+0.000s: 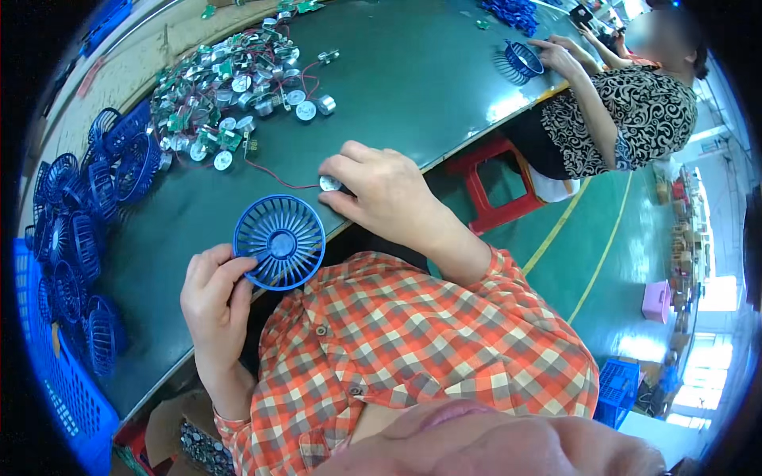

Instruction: The person assembles mini fans by picking up fan grilles and motor components and fitting the motors into the grilles by hand.

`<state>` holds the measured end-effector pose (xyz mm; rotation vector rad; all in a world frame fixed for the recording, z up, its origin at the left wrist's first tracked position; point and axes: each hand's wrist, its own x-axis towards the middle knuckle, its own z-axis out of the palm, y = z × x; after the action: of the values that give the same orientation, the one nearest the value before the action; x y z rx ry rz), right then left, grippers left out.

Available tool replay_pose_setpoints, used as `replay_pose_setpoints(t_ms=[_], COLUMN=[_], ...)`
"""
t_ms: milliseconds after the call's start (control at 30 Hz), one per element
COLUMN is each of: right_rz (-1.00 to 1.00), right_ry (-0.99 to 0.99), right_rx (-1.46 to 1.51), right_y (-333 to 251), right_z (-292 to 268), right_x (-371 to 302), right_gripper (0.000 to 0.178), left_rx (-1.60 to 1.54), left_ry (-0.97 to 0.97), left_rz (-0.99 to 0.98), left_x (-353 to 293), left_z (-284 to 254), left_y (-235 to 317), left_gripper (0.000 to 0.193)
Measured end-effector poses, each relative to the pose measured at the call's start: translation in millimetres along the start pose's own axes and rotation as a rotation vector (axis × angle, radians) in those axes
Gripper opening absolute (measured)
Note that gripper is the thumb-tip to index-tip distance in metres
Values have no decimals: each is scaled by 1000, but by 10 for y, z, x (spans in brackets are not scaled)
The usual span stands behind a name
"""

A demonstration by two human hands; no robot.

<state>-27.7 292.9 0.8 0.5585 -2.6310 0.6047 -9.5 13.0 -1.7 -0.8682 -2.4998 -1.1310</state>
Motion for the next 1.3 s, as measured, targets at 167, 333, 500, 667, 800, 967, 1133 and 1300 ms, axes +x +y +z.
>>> replay_pose_setpoints(t_ms=[167,333,500,667,800,967,1133,1300], right_rz=[30,-362,-469,-471,-442,-466,-502,-417], right_ry=[71,-106,-240,-277,-299,-307,-359,-364], right_rx=[143,162,64,131,102,92,27,46], right_y=[-36,-390,-471,-359,-453,-434,-473,-490], right_z=[-48,-117,-99,-33,-90,-91,-93,-122], right_x=[100,138,237,350,388,422,468,405], right_gripper=[26,24,15,25,28,27,29,34], left_rx=[1,6,32,63,77,68,74,59], left_ry=[-25,-31,-25,-19,32,37,62,63], left_rz=[11,17,30,82,132,117,162,147], left_x=[19,30,13,25,-13,-37,-48,-42], left_z=[-7,-14,-37,-24,-17,10,23,30], left_y=[25,0,21,-34,-43,-48,-101,-120], left_gripper=[26,26,24,23,24,22,22,22])
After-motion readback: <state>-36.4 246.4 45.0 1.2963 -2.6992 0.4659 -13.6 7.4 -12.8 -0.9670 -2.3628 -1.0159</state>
